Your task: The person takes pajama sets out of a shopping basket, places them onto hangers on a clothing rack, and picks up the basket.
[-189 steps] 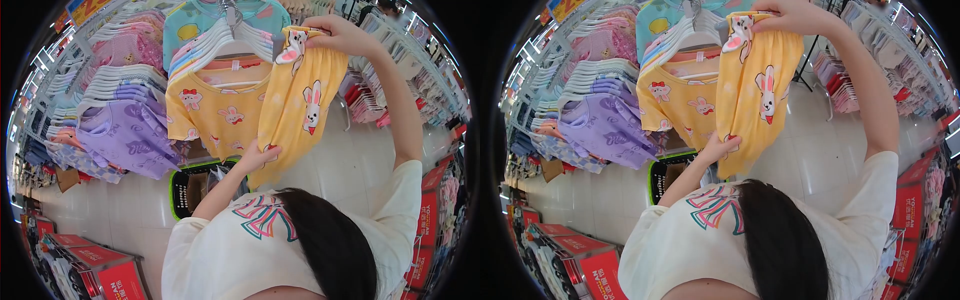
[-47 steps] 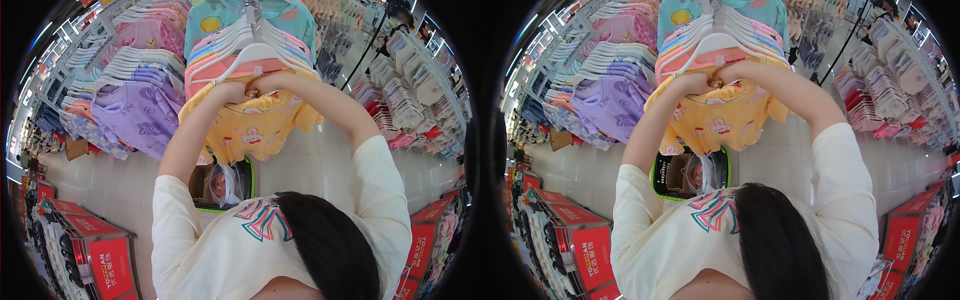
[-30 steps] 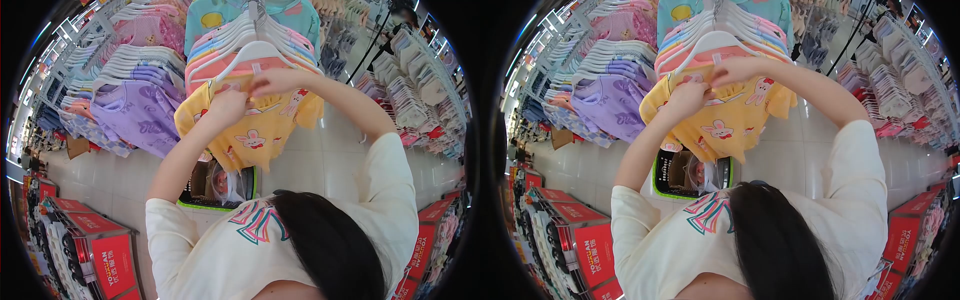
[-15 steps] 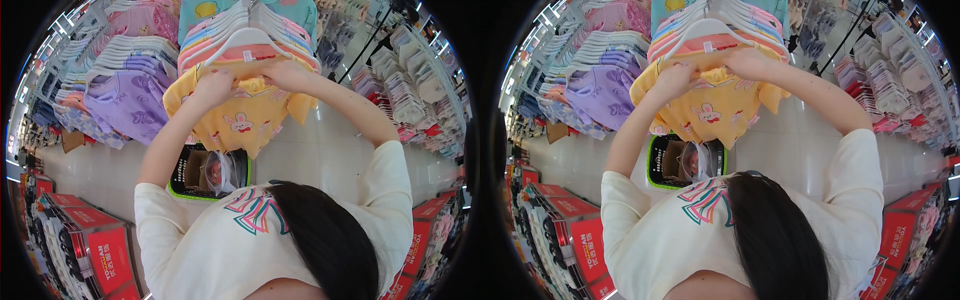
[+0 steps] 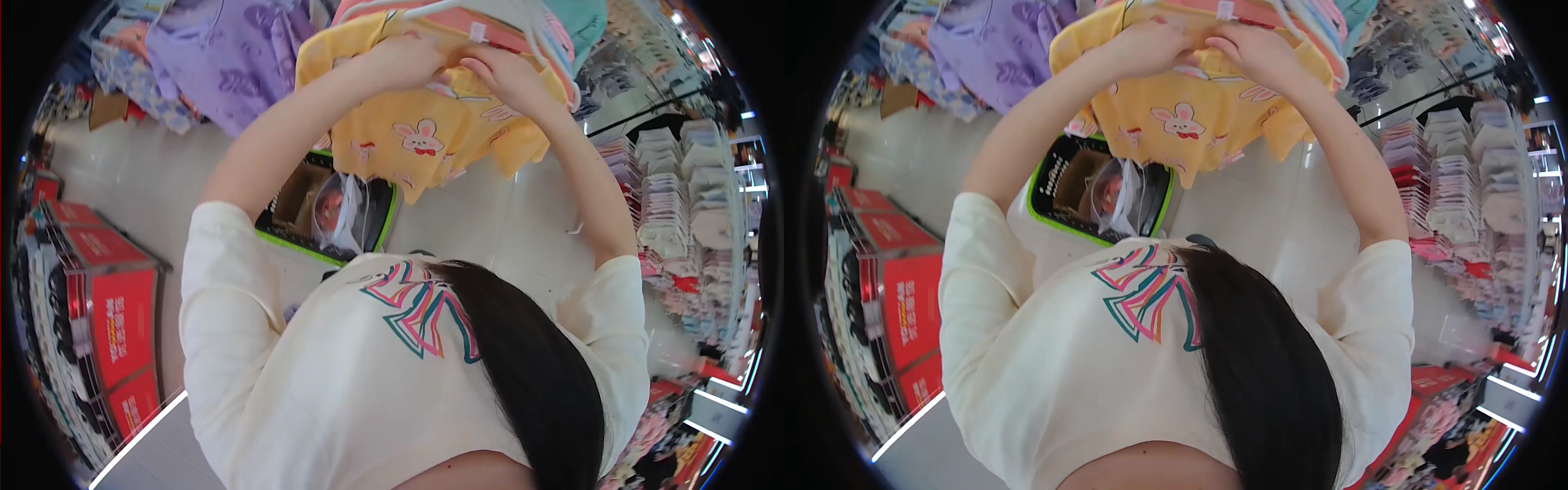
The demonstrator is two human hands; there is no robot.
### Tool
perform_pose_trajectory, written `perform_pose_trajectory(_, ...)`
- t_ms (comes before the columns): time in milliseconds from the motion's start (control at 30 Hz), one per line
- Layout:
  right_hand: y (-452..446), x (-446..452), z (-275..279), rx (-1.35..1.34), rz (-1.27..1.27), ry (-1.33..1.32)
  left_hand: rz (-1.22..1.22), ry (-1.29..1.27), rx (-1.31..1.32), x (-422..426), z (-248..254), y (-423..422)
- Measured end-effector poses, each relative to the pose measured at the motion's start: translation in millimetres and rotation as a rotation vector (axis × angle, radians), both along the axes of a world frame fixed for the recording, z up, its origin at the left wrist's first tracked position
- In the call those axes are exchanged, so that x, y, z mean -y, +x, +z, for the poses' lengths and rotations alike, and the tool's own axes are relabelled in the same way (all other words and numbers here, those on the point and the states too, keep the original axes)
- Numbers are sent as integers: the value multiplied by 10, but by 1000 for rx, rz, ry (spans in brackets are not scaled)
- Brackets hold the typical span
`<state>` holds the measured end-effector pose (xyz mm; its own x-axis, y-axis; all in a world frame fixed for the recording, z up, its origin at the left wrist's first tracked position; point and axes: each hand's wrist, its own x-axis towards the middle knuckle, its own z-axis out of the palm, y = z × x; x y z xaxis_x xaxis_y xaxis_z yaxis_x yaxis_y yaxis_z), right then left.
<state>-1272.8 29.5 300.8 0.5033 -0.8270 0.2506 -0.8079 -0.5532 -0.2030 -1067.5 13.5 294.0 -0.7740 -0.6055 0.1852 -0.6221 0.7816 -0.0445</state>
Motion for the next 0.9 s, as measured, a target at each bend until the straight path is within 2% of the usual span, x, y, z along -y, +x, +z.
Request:
perform_pose_trajectory(33, 10, -21, -52, -44, 112, -175, 30, -21, 50, 50, -46, -26)
perform_pose_trajectory(133, -52, -58, -266, -284, -64, 0, 133, 86, 43, 255, -243, -71)
perform_pose_trajectory(233, -59, 39, -367, -155, 91, -484, -252, -435, -398, 144, -460, 247)
perform_pose_trajectory(267, 0, -19, -412, -68, 151, -506, -364, -589, -538, 18, -489, 351)
perform_pose_trajectory(333, 251, -279, -371, 112, 273, -558, -168, -320, -644, -246, -776, 665)
perform_pose_trajectory(400, 459, -487, -723, 269, 412, -298, 231, -99, -849, -651, -1205, 976)
perform_pose_trajectory(467, 754, -596, -1288, 280, 506, -10, 591, 78, -984, -1021, -2089, 1286)
perform_pose_trajectory(500, 916, -652, -1597, 314, 506, 170, 774, 218, -1011, -1330, -2313, 1310)
perform_pose_trajectory(533, 1080, -702, -1917, 343, 507, 348, 939, 491, -1029, -1642, -2430, 1301)
perform_pose_trajectory(567, 1235, -751, -2284, 364, 498, 512, 1008, 515, -952, -2003, -2956, 1327)
perform_pose_trajectory(600, 1378, -794, -2616, 379, 489, 676, 1162, 754, -897, -2360, -3214, 1280)
perform_pose_trajectory(633, 1522, -806, -2866, 315, 516, 726, 1205, 835, -884, -2687, -3340, 1213)
perform_pose_trajectory(733, 1977, -846, -3608, 191, 539, 862, 1305, 1036, -1092, -3457, -3580, 1077)
perform_pose_trajectory(767, 2120, -817, -3823, 53, 488, 913, 1352, 1105, -1009, -3637, -3676, 1067)
perform_pose_trajectory(800, 2234, -808, -4102, -74, 463, 832, 1402, 1107, -1019, -3798, -3824, 1053)
perform_pose_trajectory(833, 2324, -771, -4417, -76, 455, 844, 1452, 1173, -929, -3830, -3845, 1088)
perform_pose_trajectory(900, 2460, -700, -5174, -147, 450, 844, 1634, 1174, -1036, -3858, -4133, 1113)
